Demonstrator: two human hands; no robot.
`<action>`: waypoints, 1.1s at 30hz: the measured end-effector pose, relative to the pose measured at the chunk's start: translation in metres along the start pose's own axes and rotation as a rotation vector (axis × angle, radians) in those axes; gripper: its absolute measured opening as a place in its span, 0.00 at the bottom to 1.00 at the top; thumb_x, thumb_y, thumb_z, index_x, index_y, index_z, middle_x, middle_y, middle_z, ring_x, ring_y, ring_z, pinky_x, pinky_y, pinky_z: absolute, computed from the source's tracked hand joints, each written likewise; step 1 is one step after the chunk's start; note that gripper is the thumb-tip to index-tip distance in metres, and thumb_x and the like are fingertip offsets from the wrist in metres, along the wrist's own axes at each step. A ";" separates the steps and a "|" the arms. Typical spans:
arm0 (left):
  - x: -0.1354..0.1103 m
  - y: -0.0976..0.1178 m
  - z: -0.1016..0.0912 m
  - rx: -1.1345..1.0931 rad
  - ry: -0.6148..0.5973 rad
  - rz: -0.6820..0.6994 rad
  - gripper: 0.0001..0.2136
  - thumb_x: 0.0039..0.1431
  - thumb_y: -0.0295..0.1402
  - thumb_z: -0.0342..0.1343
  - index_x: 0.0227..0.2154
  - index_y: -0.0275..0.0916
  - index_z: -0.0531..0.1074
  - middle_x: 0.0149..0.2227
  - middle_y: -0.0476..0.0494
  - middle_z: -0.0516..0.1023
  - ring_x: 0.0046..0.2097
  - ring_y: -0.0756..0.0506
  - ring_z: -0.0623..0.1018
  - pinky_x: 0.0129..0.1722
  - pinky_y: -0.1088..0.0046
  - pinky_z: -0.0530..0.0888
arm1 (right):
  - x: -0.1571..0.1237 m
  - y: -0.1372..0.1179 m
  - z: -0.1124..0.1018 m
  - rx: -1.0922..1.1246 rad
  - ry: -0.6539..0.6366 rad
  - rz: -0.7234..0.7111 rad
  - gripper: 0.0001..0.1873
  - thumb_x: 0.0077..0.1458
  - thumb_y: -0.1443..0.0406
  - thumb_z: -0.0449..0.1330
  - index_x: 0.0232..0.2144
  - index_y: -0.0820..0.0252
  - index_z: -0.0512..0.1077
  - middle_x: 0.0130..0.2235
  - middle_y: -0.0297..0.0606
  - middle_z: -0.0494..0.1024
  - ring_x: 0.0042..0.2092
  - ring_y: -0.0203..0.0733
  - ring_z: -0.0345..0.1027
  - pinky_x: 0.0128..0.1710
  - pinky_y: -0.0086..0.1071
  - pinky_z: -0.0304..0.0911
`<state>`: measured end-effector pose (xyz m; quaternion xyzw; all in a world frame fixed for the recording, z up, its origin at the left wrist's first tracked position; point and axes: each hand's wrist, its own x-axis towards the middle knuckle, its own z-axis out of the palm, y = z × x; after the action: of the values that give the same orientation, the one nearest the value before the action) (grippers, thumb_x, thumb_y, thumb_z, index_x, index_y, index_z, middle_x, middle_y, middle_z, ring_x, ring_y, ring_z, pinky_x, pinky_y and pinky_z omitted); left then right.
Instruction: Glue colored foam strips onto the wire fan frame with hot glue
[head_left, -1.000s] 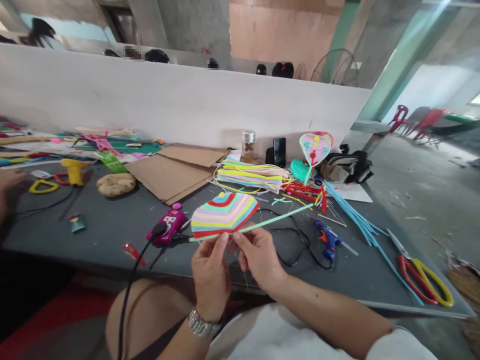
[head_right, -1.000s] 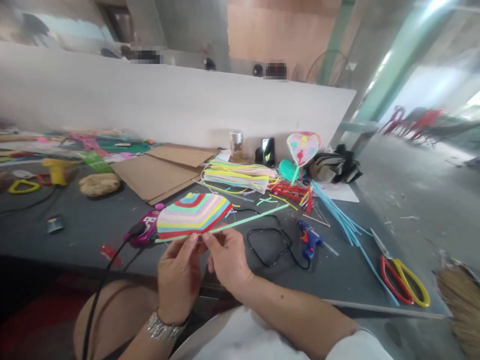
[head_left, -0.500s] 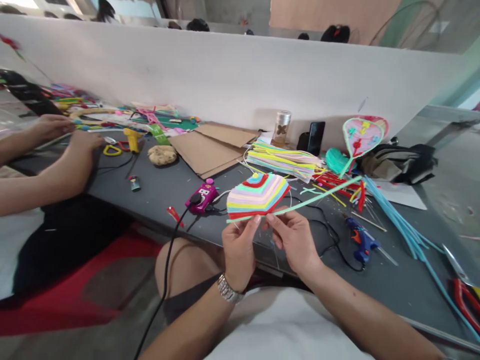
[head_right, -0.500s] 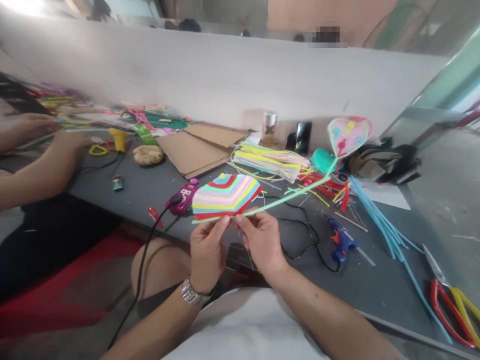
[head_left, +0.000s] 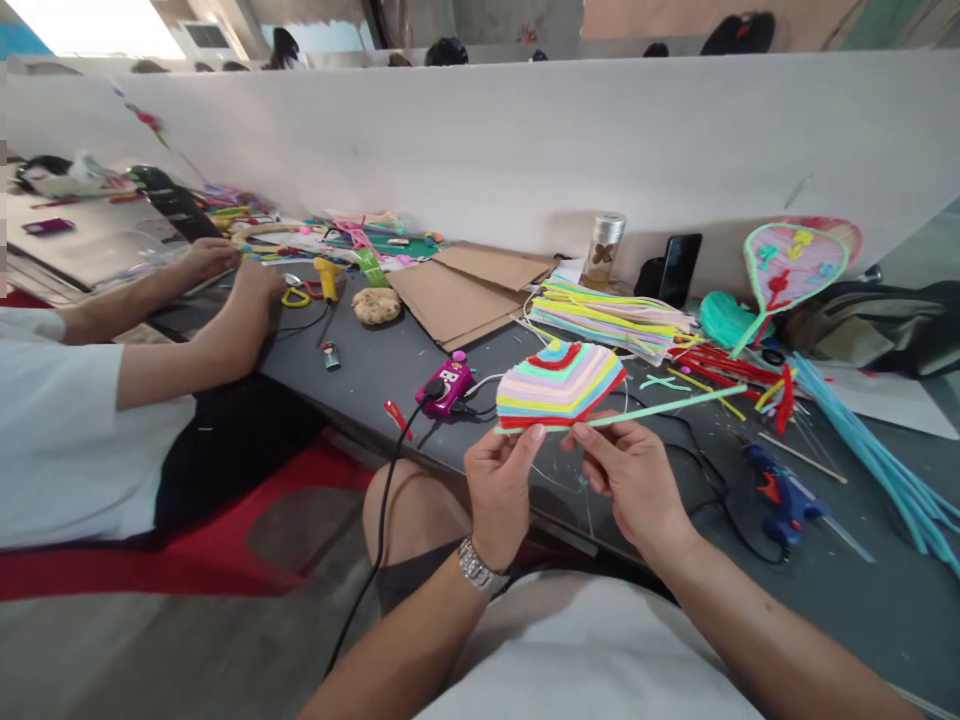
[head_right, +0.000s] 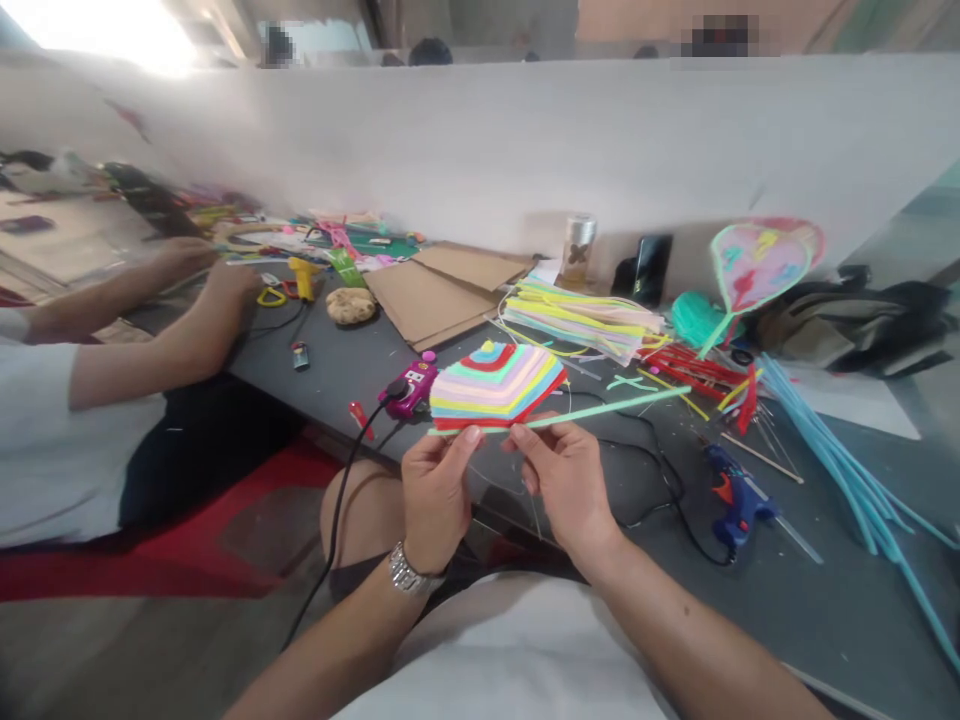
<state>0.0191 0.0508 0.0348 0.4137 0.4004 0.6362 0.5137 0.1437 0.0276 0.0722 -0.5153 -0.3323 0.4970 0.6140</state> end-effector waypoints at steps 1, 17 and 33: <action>0.001 0.001 -0.003 0.017 0.005 0.013 0.09 0.55 0.40 0.68 0.32 0.39 0.83 0.33 0.48 0.84 0.35 0.48 0.78 0.40 0.74 0.75 | -0.001 0.000 -0.001 -0.004 0.002 0.003 0.22 0.44 0.51 0.74 0.23 0.63 0.75 0.25 0.37 0.79 0.16 0.26 0.52 0.15 0.27 0.46; 0.001 0.014 -0.044 0.242 -0.187 -0.256 0.14 0.52 0.44 0.69 0.26 0.37 0.77 0.21 0.52 0.70 0.23 0.54 0.64 0.22 0.78 0.60 | -0.006 0.006 -0.025 -0.123 -0.049 0.099 0.21 0.45 0.51 0.73 0.24 0.64 0.77 0.25 0.38 0.80 0.15 0.25 0.56 0.13 0.25 0.49; 0.041 -0.012 -0.041 0.264 -0.229 -0.576 0.20 0.41 0.46 0.73 0.21 0.36 0.70 0.19 0.52 0.68 0.19 0.55 0.64 0.17 0.80 0.57 | 0.029 0.006 -0.058 -0.890 -0.230 -0.378 0.06 0.60 0.65 0.62 0.39 0.59 0.78 0.36 0.39 0.83 0.33 0.39 0.74 0.34 0.33 0.66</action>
<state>-0.0206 0.0897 0.0143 0.4152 0.5195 0.3570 0.6560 0.2034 0.0373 0.0488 -0.5997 -0.6657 0.2406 0.3733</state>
